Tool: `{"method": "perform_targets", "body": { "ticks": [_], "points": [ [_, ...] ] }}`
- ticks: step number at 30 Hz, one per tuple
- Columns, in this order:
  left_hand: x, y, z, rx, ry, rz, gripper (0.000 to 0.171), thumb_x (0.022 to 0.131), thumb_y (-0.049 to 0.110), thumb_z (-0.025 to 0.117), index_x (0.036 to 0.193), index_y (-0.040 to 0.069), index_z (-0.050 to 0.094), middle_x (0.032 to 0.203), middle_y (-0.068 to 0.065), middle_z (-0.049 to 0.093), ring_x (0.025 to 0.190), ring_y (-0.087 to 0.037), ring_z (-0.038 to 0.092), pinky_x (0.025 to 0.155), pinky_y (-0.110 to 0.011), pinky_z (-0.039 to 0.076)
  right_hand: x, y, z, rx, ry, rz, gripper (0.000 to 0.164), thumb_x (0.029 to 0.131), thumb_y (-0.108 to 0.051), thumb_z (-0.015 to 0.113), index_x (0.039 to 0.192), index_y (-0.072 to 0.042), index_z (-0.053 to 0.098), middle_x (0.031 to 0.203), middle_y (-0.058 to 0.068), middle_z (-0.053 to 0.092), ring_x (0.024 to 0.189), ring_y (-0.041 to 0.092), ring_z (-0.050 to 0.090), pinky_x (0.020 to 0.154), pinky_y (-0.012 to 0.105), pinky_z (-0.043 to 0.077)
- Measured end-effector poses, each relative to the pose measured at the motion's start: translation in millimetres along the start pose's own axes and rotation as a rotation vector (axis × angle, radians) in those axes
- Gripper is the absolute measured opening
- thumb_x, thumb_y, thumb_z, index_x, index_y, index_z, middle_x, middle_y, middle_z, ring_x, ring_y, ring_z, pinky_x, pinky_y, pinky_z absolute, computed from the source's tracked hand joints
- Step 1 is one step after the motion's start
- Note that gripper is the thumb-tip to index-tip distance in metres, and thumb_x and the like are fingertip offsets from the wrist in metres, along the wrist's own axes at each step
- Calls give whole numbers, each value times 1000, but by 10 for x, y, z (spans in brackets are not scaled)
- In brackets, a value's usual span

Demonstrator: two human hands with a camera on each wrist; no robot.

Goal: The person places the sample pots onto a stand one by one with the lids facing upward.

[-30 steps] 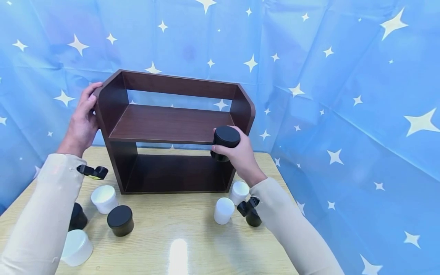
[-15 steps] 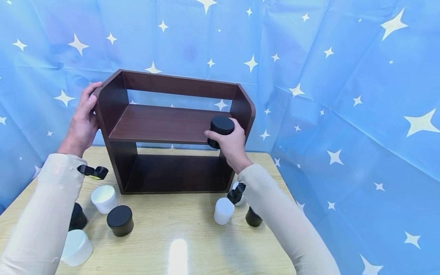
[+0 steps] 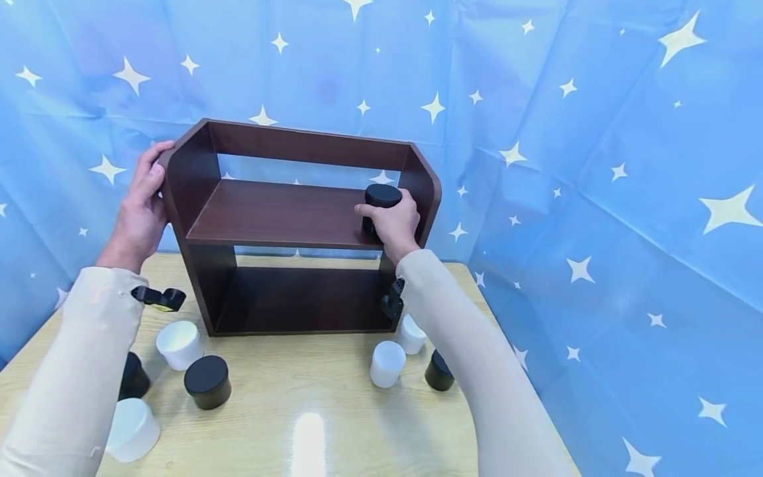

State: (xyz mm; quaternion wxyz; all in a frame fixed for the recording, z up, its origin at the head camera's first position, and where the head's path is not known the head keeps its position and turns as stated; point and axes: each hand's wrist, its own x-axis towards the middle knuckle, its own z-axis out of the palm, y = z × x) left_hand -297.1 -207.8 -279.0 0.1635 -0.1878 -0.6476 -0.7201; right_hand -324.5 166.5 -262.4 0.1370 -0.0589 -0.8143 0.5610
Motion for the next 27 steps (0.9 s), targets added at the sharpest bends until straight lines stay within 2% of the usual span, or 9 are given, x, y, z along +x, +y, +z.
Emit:
{"method": "perform_targets", "body": {
  "ticks": [6, 14, 21, 27],
  "points": [
    [7, 7, 7, -14, -9, -8, 46, 106, 46, 36, 151, 36, 38, 143, 2, 40, 117, -22, 45, 90, -45, 32, 172, -24, 37, 27, 63, 52, 79, 80, -26, 85, 143, -14, 40, 143, 9, 50, 126, 27, 49, 108, 47, 48],
    [8, 1, 5, -29, -2, -11, 46, 106, 45, 36, 151, 35, 38, 143, 3, 40, 117, -22, 45, 90, -44, 31, 355, -48, 150, 7, 94, 69, 84, 79, -25, 85, 147, -15, 36, 147, 8, 47, 132, 25, 45, 109, 45, 47],
    [-18, -8, 0, -23, -4, -11, 46, 106, 45, 36, 151, 35, 38, 144, 2, 40, 118, -22, 45, 90, -45, 32, 464, -102, 256, 42, 116, 128, 84, 80, -25, 84, 148, -17, 35, 148, 7, 46, 132, 24, 45, 108, 43, 49],
    [9, -2, 5, -6, -5, -8, 47, 105, 46, 37, 151, 37, 38, 146, 2, 39, 122, -23, 43, 92, -45, 32, 539, -140, 274, 70, 117, 175, 84, 80, -20, 85, 148, -17, 35, 149, 7, 45, 134, 25, 44, 111, 42, 46]
  ]
}}
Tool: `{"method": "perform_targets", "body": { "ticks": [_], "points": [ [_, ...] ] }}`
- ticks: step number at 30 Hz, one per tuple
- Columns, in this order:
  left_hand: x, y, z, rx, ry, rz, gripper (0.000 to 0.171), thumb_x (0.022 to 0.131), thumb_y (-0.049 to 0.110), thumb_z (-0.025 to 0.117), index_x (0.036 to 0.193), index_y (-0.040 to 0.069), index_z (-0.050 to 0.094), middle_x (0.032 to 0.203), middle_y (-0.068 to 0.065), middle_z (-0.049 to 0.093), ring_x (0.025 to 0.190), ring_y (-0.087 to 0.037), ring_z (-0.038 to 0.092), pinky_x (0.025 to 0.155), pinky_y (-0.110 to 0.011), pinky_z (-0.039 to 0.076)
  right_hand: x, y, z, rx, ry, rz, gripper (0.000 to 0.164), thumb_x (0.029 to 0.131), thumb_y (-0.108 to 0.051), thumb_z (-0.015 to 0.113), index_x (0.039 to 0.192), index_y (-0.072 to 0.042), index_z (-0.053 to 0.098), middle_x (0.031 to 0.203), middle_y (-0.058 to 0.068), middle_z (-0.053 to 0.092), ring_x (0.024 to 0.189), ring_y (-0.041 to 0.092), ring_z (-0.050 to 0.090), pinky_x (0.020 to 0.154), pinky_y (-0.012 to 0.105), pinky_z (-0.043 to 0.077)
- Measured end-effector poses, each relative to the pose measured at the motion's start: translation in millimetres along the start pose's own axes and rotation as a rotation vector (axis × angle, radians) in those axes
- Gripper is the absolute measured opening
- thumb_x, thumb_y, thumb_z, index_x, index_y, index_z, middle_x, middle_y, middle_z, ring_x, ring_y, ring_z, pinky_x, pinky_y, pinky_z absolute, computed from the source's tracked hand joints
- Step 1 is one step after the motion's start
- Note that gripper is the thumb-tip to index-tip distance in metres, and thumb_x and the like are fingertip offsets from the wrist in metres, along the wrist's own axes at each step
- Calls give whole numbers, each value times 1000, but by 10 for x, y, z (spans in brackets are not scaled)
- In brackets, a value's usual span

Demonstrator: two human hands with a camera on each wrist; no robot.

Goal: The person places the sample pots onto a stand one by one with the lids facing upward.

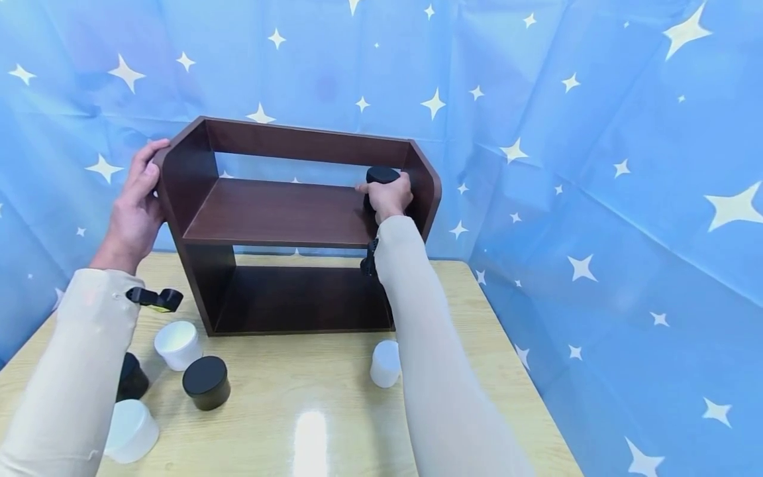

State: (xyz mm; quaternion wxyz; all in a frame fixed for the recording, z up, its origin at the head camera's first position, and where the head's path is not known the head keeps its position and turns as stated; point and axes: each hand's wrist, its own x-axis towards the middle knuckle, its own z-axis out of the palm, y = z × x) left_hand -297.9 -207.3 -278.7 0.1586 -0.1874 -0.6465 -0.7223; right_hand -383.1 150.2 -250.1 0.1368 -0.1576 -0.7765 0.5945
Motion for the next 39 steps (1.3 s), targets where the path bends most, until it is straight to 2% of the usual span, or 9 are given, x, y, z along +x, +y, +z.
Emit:
{"method": "perform_targets", "body": {
  "ticks": [6, 11, 18, 27, 35, 39],
  "points": [
    [1, 1, -7, 19, 0, -1, 47, 106, 46, 36, 152, 37, 37, 146, 3, 39, 122, -23, 43, 91, -44, 34, 47, 33, 11, 36, -13, 28, 87, 79, -15, 85, 150, -16, 33, 151, 8, 44, 136, 26, 43, 114, 42, 43],
    [-2, 3, -11, 9, 5, 11, 47, 106, 45, 36, 152, 35, 37, 147, 2, 38, 122, -22, 44, 92, -43, 33, 72, 32, 11, 20, -27, 31, 90, 80, -15, 84, 152, -16, 31, 153, 8, 42, 138, 26, 42, 116, 41, 41],
    [9, -11, 26, 26, 13, 8, 47, 106, 46, 35, 152, 36, 37, 151, 1, 37, 126, -23, 42, 93, -43, 32, 145, 30, 9, -25, -15, 23, 89, 80, -18, 84, 152, -15, 32, 154, 9, 42, 140, 26, 42, 116, 43, 40],
    [-8, 48, -8, 47, 9, 3, 47, 106, 47, 35, 152, 38, 37, 148, 2, 37, 123, -22, 43, 90, -44, 33, 163, 14, 82, -40, -16, 26, 91, 81, -26, 84, 152, -14, 28, 153, 9, 41, 137, 26, 41, 115, 41, 42],
    [-26, 32, 11, 10, -15, 0, 47, 107, 44, 34, 153, 35, 35, 143, 3, 40, 117, -21, 47, 88, -45, 32, 122, -4, 59, -29, -3, -10, 93, 79, -30, 86, 150, -16, 29, 152, 9, 42, 137, 25, 42, 113, 42, 44],
    [-21, 29, 7, 41, -13, -7, 47, 107, 45, 33, 153, 36, 34, 143, 4, 40, 118, -20, 46, 88, -45, 34, 98, -73, 53, -23, 10, -56, 92, 78, -30, 87, 148, -14, 30, 151, 10, 41, 137, 25, 40, 113, 42, 42]
  ]
}}
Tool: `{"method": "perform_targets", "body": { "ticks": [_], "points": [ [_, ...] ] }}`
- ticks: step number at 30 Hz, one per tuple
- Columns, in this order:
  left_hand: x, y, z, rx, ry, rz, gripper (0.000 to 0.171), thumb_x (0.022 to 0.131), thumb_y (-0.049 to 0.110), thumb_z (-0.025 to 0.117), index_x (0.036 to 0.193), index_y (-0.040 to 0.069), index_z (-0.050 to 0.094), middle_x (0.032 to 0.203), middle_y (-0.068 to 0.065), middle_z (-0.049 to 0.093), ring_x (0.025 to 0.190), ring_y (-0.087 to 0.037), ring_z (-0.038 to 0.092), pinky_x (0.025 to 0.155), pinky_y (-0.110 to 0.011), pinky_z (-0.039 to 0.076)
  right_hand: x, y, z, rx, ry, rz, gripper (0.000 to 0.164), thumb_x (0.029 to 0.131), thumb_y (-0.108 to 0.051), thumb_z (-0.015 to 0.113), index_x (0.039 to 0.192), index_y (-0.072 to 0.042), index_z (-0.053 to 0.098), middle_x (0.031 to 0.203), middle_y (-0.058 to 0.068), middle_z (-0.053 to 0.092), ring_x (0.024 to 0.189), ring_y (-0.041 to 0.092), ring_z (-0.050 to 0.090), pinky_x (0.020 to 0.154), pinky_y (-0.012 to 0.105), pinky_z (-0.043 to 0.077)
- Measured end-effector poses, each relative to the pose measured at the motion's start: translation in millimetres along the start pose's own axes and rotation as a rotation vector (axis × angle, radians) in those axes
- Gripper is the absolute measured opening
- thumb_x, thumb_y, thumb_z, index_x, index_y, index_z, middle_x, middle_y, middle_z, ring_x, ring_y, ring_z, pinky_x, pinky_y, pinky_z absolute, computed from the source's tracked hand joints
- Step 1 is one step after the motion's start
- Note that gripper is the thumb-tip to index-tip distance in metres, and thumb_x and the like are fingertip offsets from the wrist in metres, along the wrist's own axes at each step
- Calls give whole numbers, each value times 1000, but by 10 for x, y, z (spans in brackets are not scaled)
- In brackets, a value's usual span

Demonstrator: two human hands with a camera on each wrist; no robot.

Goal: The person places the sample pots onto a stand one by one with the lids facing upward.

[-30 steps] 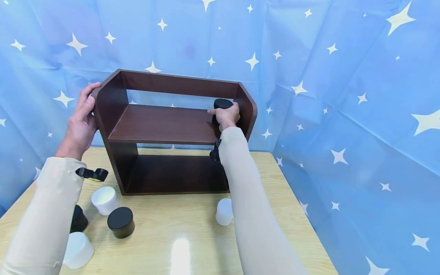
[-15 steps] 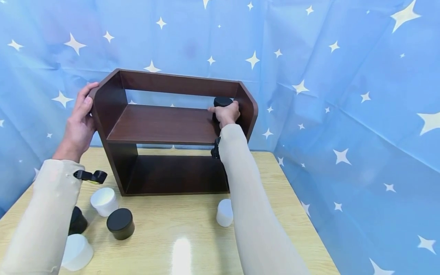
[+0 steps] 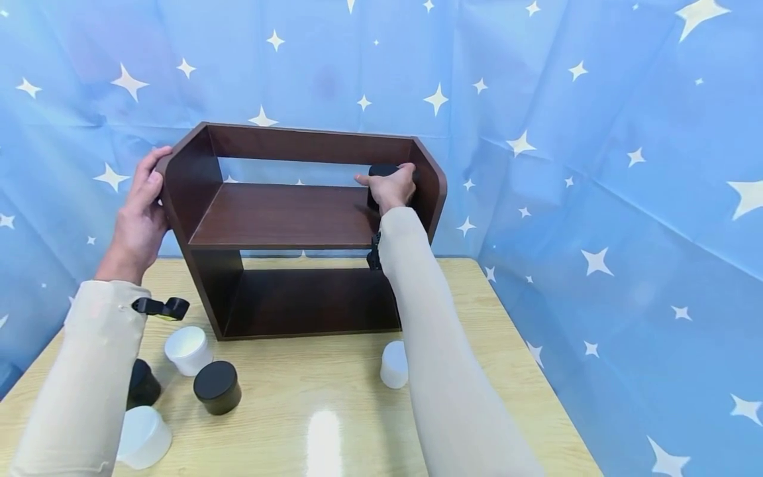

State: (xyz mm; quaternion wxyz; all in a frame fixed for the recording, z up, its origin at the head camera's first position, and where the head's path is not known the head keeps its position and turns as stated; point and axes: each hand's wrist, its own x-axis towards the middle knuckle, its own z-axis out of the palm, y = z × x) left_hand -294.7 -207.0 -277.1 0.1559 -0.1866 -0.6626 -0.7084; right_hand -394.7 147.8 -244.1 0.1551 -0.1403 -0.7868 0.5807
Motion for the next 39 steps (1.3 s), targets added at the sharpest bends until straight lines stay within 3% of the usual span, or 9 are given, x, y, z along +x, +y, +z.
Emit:
{"method": "perform_targets", "body": {
  "ticks": [14, 23, 31, 39],
  "points": [
    [5, 31, 34, 46, 5, -1, 47, 106, 46, 34, 152, 37, 36, 142, 0, 41, 116, -24, 46, 84, -40, 40, -73, -328, -173, -107, 16, -46, 88, 78, -32, 86, 146, -19, 32, 148, 5, 45, 133, 19, 43, 109, 34, 45],
    [15, 8, -8, 0, -11, 19, 46, 107, 42, 37, 152, 33, 35, 139, 1, 41, 114, -22, 47, 82, -36, 42, -65, -503, -271, -215, -24, -106, 89, 77, -39, 86, 146, -22, 33, 151, 3, 44, 134, 16, 43, 109, 32, 45],
    [18, 15, -21, 7, -24, 17, 46, 106, 42, 38, 152, 34, 36, 141, -1, 40, 116, -23, 46, 84, -36, 42, -99, -675, -444, -184, -139, -131, 88, 77, -39, 86, 146, -25, 32, 155, 2, 40, 136, 17, 43, 112, 33, 42],
    [24, -5, -25, 6, -26, 21, 46, 107, 42, 38, 151, 34, 37, 140, -3, 41, 113, -24, 47, 82, -35, 42, -106, -816, -763, -111, -343, -171, 92, 80, -37, 83, 153, -30, 27, 159, -1, 40, 144, 18, 41, 121, 35, 32]
  ]
}}
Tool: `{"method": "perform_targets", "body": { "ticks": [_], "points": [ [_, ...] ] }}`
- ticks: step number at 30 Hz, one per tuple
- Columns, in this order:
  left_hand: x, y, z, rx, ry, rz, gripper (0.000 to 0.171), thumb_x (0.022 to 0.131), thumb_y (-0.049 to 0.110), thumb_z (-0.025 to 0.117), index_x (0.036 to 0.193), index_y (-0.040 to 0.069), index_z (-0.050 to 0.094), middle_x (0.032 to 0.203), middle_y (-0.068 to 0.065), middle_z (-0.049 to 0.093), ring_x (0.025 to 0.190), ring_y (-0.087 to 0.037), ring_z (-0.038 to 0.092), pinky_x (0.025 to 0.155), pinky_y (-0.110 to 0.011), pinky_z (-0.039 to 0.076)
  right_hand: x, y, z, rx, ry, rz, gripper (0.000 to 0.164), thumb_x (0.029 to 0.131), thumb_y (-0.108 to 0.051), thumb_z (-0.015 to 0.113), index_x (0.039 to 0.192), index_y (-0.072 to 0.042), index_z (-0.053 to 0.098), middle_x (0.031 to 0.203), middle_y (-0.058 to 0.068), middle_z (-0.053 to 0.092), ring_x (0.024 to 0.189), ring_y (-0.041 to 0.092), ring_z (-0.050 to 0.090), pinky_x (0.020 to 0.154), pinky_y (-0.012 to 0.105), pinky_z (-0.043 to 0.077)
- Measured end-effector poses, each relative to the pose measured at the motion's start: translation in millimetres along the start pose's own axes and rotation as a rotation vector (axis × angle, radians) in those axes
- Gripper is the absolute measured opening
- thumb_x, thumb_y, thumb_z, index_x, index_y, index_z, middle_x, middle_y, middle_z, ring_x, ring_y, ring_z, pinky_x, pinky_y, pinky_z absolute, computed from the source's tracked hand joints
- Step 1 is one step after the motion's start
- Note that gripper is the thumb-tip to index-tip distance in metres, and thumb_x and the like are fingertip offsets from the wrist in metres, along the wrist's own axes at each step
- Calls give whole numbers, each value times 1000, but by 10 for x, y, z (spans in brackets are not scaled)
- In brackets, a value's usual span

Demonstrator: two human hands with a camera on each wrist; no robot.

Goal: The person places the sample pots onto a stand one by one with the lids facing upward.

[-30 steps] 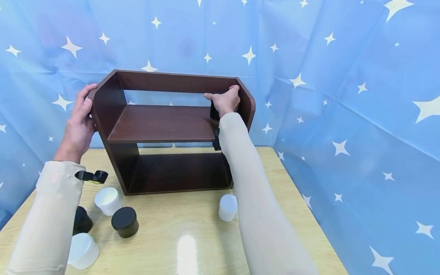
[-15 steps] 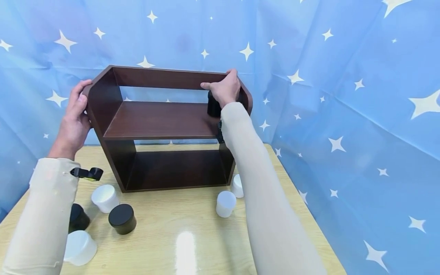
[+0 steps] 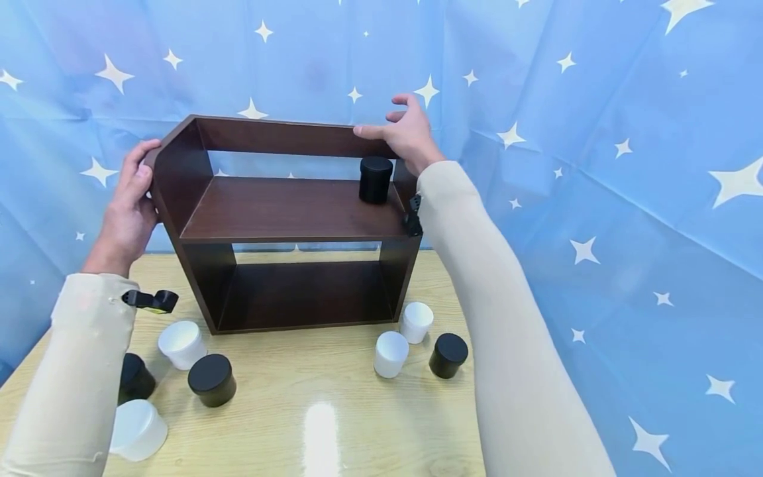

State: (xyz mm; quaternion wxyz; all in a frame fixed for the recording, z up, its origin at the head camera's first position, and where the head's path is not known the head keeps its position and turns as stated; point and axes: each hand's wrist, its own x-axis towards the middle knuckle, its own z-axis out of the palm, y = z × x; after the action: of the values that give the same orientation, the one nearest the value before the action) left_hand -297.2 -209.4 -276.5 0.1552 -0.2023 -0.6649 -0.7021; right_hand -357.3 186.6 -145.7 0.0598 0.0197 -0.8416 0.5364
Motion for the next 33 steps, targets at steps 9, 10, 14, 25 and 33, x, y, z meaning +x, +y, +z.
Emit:
{"method": "perform_targets", "body": {
  "ticks": [9, 10, 14, 25, 33],
  "points": [
    [-17, -20, -16, 20, -5, -5, 46, 107, 43, 37, 152, 34, 36, 139, -3, 42, 112, -25, 48, 80, -33, 45, -169, 38, -261, 140, -83, -132, 78, 84, -20, 81, 148, -23, 37, 152, 5, 49, 144, 15, 44, 123, 31, 30],
    [-22, -20, -19, 22, -5, -6, 46, 107, 43, 37, 152, 34, 35, 139, -3, 42, 112, -25, 48, 81, -33, 46, -196, 47, -283, 163, -82, -153, 76, 84, -17, 81, 147, -22, 39, 150, 6, 50, 144, 14, 44, 123, 31, 31],
    [-36, -8, -42, 16, 1, -4, 46, 107, 42, 37, 152, 34, 35, 137, -1, 43, 111, -24, 48, 80, -34, 45, -310, 78, -356, 265, -115, -229, 70, 84, -9, 79, 142, -18, 42, 143, 7, 54, 145, 16, 46, 122, 30, 31],
    [-66, 32, -65, 15, 20, -13, 46, 106, 43, 37, 151, 34, 36, 138, -1, 42, 114, -23, 46, 82, -36, 43, -676, 123, -473, 318, -268, -379, 64, 84, 7, 73, 139, -12, 47, 138, 9, 57, 146, 25, 43, 115, 27, 39],
    [-54, 52, -47, 41, 22, -27, 46, 106, 44, 37, 152, 36, 36, 141, -1, 40, 116, -24, 45, 84, -36, 43, -909, 339, -678, 335, -340, -419, 58, 85, 17, 65, 137, -6, 50, 134, 9, 61, 134, 16, 55, 111, 20, 43]
  ]
}}
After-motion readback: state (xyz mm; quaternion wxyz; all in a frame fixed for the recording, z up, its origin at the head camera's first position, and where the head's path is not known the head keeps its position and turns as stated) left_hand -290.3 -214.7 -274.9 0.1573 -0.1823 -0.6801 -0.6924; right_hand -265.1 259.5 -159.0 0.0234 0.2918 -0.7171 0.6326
